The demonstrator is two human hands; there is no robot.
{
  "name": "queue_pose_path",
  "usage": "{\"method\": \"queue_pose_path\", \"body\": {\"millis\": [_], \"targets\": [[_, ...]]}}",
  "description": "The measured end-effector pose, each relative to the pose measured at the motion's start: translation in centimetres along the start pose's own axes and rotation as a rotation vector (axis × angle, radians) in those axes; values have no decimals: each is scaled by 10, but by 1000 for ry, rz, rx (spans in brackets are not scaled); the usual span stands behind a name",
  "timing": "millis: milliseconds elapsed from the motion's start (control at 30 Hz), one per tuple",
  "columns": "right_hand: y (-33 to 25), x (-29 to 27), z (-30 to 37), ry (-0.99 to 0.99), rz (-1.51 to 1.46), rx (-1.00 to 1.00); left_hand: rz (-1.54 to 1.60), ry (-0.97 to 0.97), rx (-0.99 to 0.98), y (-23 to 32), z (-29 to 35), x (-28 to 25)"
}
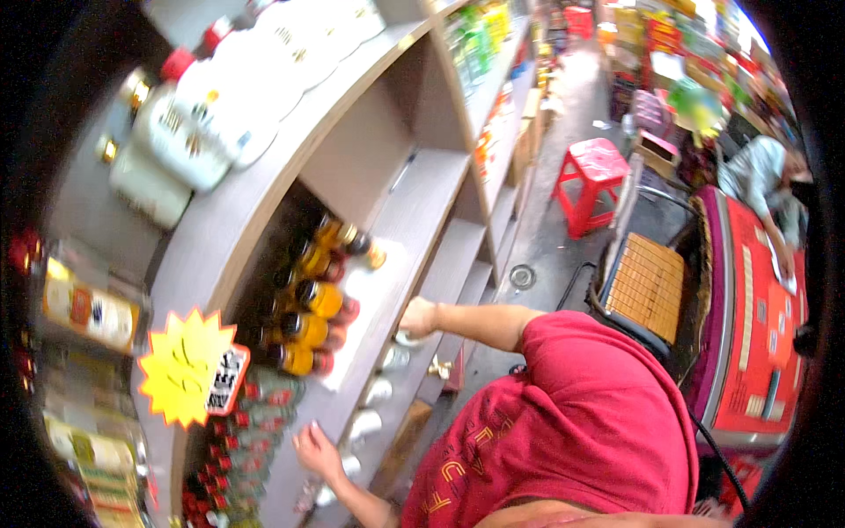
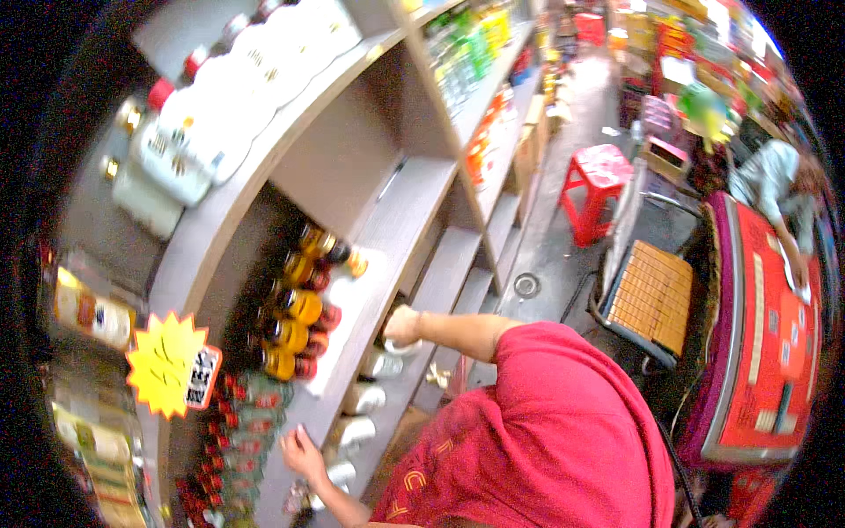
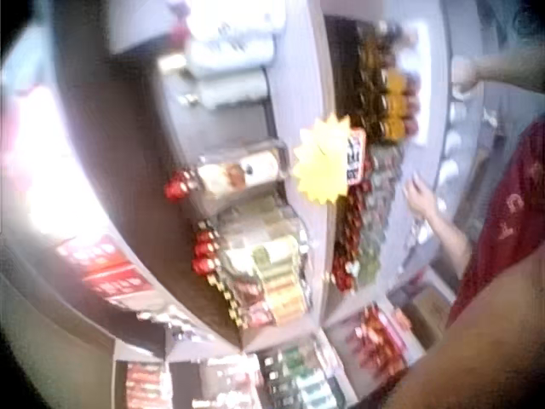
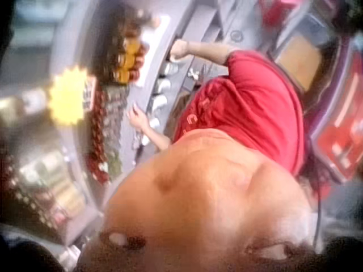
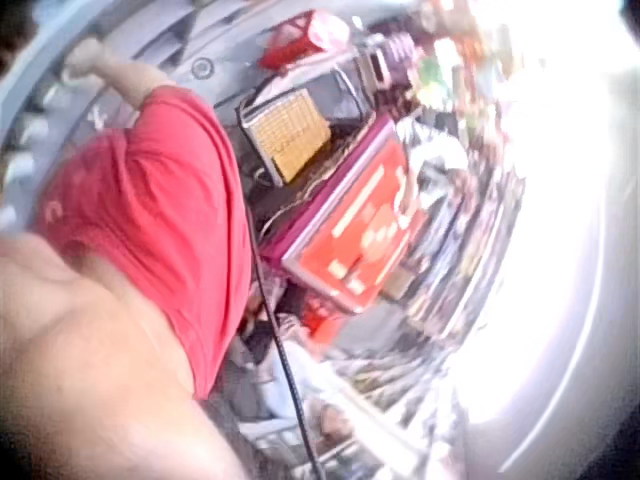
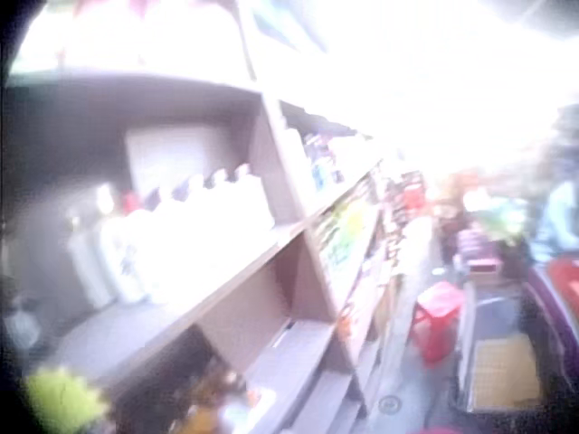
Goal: The person wipes a store shelf with a gray cloth, then picks up and wipes several white and clear bottles before placing them back on the shelf. The person continues wiping the shelf surface and rearranging bottles.
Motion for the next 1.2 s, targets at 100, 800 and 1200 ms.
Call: {"method": "queue_pose_path", "body": {"millis": [100,800,1200], "targets": [[-8,-71,65,60,-133,158,62,-42,-8,3,-2,2],[-125,-470,209,251,-111,136,169,-96,33,22,-5,-10],[-203,-679,131,708,-54,-74,154,-65,-75,8,3,-12]]}}
Point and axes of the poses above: each hand's wrist, its own z-axis away from the middle knuckle, its own x-axis out of the palm, y = z × x, the point moved 7 cm from there along -z, towards the middle knuckle, and after that the axes turned 3 degrees about -z, right-handed, at the moved point
